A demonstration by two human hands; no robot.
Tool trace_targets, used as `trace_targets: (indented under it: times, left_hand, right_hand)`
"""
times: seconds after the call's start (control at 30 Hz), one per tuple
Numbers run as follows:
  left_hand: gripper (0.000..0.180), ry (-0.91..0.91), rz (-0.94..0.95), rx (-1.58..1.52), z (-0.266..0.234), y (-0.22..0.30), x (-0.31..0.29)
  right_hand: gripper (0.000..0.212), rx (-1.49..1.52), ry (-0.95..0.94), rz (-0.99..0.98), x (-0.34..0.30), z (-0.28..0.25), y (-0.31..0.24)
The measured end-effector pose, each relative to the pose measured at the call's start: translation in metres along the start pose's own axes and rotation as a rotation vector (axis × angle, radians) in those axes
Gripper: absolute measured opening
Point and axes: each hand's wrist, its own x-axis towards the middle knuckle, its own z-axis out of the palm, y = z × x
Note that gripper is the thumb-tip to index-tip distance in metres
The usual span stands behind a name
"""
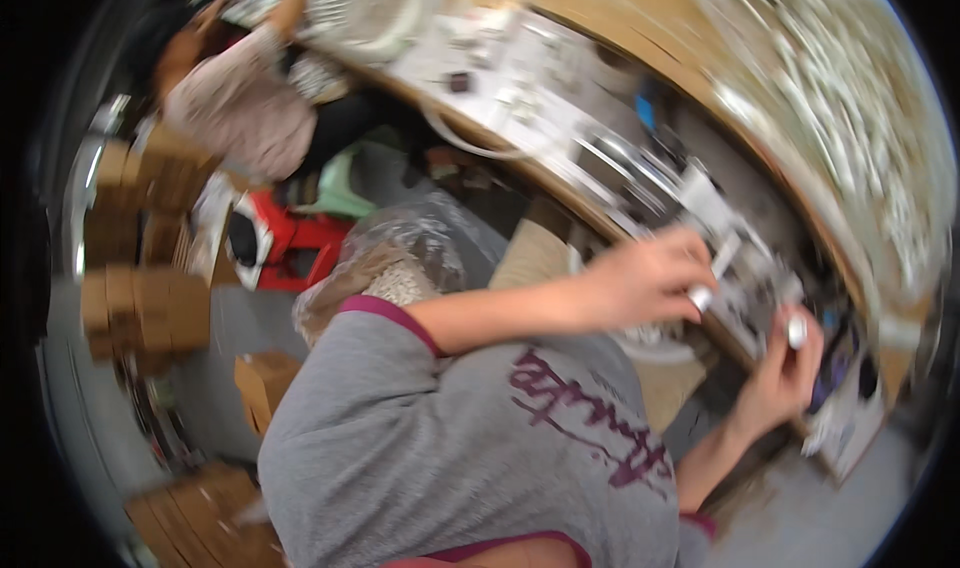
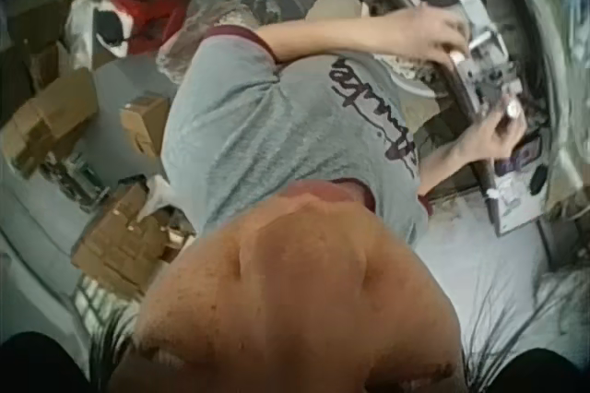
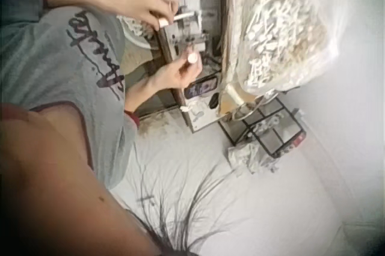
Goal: Assembling small plastic components using a pneumatic jig or machine.
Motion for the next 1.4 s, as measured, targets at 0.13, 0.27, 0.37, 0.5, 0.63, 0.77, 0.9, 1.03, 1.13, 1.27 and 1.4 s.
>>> trace_targets:
  times: [0.13, 0.27, 0.37, 0.5, 0.63, 0.77, 0.9, 1.03, 1.13, 1.27, 1.4]
  left_hand:
    - [0.011, -0.125, 0.224, 0.542, 0.032, -0.028, -0.001]
    - [0.01, -0.103, 0.302, 0.724, 0.043, -0.032, -0.004]
    - [0.009, -0.125, 0.23, 0.725, 0.047, -0.039, 0.0]
    - [0.008, -0.064, 0.243, 0.697, 0.047, -0.04, 0.002]
    - [0.012, -0.048, 0.263, 0.615, 0.045, -0.042, 0.004]
    - [0.011, -0.213, 0.175, 0.656, 0.031, -0.037, 0.006]
    - [0.019, -0.156, 0.164, 0.556, 0.026, -0.034, 0.005]
    - [0.028, -0.286, 0.189, 0.512, 0.014, -0.021, 0.01]
    - [0.045, -0.472, 0.232, 0.401, -0.019, 0.0, 0.018]
    - [0.044, -0.271, 0.143, 0.385, -0.044, 0.022, 0.058]
    - [0.027, 0.021, 0.067, 0.378, -0.046, 0.014, 0.118]
  right_hand:
    - [0.023, 0.043, 0.014, -0.031, -0.003, 0.006, -0.006]
    - [0.037, 0.029, -0.079, -0.195, 0.007, 0.013, -0.022]
    - [0.04, -0.004, -0.134, -0.336, 0.014, 0.008, -0.029]
    - [0.033, 0.032, -0.117, -0.279, 0.014, 0.013, -0.034]
    - [0.027, 0.173, -0.116, -0.198, 0.006, 0.013, -0.017]
    - [0.028, -0.03, -0.041, -0.14, -0.003, 0.035, -0.039]
    - [0.029, -0.156, 0.001, -0.196, -0.011, 0.042, -0.034]
    - [0.028, -0.256, -0.071, -0.237, -0.017, 0.04, -0.026]
    - [0.028, -0.292, -0.137, -0.277, -0.021, 0.044, -0.015]
    - [0.03, -0.424, -0.194, -0.361, -0.024, 0.054, 0.003]
    - [0.028, -0.597, -0.263, -0.364, -0.02, 0.065, -0.002]
